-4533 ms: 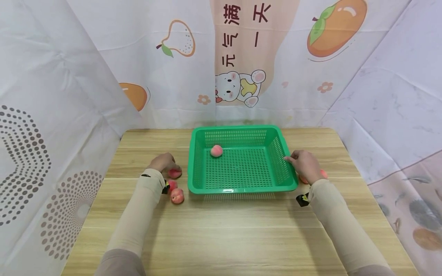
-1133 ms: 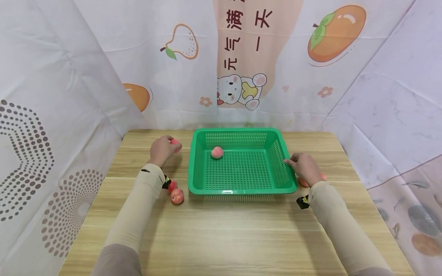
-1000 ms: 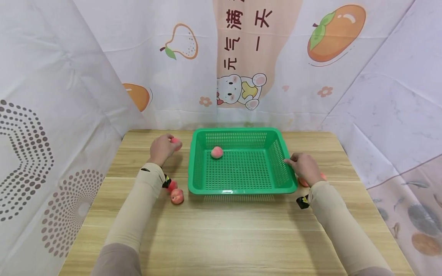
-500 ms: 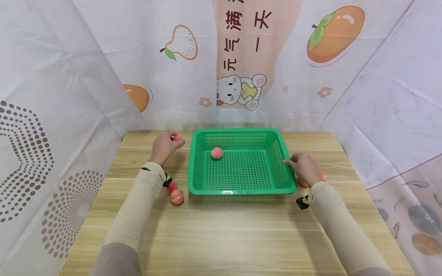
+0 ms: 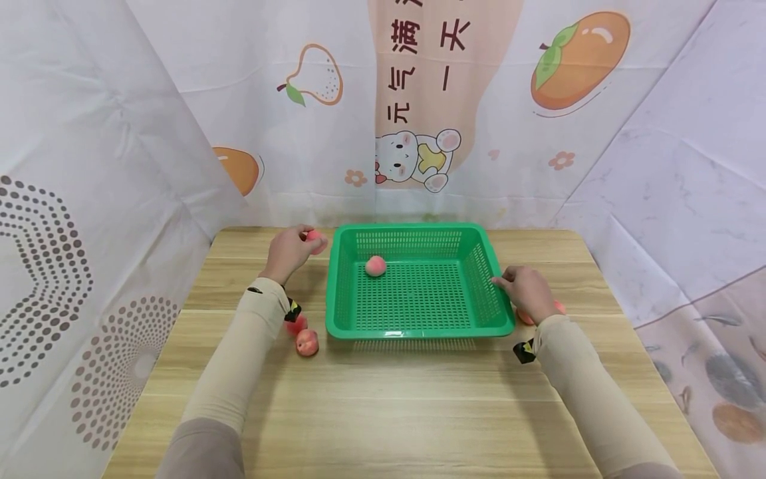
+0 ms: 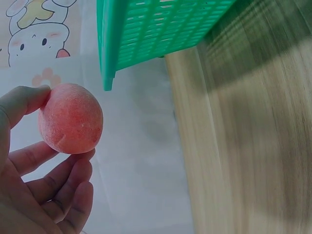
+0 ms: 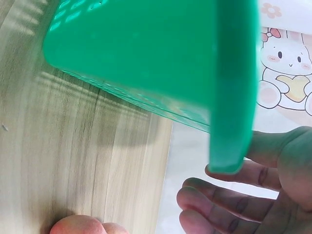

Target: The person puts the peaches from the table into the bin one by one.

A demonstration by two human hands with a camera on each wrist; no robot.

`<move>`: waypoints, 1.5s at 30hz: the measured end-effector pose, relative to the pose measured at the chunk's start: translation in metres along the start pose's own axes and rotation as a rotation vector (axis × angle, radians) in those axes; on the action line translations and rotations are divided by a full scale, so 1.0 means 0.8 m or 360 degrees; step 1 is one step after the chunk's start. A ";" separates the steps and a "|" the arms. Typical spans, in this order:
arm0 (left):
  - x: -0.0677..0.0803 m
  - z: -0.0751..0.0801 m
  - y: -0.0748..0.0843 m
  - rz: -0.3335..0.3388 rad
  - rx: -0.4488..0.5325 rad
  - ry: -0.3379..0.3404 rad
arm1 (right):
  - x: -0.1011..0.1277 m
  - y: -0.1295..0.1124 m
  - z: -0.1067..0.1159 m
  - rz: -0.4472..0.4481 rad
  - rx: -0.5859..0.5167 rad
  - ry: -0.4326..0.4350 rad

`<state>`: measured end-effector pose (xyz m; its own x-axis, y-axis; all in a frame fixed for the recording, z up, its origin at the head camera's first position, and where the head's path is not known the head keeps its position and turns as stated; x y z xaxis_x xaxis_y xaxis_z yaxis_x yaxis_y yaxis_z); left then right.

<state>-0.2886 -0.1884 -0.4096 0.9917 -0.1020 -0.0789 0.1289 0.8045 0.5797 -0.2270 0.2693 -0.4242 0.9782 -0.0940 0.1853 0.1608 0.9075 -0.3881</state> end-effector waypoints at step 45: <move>-0.020 -0.018 0.055 -0.0083 0.0193 -0.0038 | -0.001 -0.002 -0.001 -0.0003 0.0026 -0.0024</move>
<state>-0.2986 -0.1427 -0.3948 0.9832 -0.1570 -0.0931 0.1785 0.7213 0.6692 -0.2281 0.2677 -0.4246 0.9758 -0.0896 0.1995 0.1602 0.9138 -0.3732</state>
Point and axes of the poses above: each hand's wrist, its own x-axis away from the middle knuckle, its own z-axis out of the back of the hand, y = z × x, the point moved 4 cm from there along -x, towards the middle knuckle, and after that the axes turned 8 degrees about -z, right-handed, at the moved point
